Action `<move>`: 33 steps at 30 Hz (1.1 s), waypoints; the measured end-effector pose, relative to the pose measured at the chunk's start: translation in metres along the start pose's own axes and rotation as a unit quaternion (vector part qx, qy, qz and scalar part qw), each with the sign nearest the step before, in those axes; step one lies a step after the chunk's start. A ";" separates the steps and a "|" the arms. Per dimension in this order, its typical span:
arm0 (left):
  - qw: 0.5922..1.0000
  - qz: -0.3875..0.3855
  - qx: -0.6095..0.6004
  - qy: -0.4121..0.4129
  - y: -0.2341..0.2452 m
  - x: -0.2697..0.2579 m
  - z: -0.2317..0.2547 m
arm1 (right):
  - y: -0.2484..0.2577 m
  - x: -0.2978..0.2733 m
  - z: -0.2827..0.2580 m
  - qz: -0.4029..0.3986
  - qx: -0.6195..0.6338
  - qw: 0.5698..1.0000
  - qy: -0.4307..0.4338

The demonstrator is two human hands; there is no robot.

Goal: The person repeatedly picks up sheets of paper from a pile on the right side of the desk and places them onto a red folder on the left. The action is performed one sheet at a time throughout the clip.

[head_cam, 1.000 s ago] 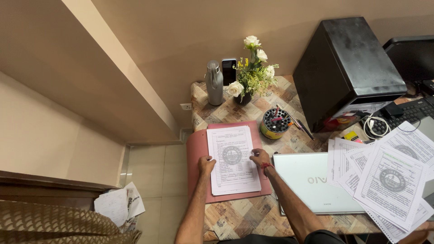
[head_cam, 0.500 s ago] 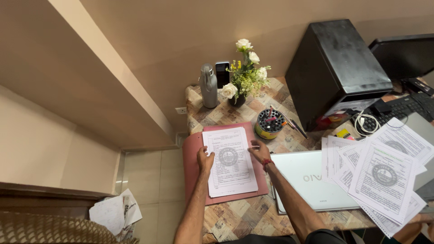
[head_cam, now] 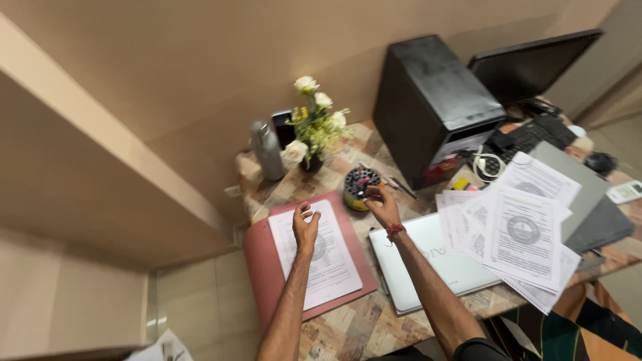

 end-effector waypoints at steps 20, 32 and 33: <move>0.984 -0.157 -0.062 -0.059 -0.222 -0.054 0.068 | 0.226 -0.021 -0.018 0.128 0.036 0.991 -0.012; 0.978 -0.193 -0.074 -0.035 -0.349 -0.119 0.083 | 0.357 -0.034 0.010 0.159 0.053 0.985 -0.032; 0.977 -0.198 -0.072 -0.022 -0.358 -0.125 0.082 | 0.367 -0.035 0.011 0.163 0.056 0.985 -0.028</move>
Point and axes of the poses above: each hand's wrist, its own x-axis towards the middle knuckle, its own y-axis out of the back of the hand, z = x × y, the point moved 10 cm from there along x, towards the middle knuckle, and after that the axes turned 1 degree about z, right-handed, at the moved point
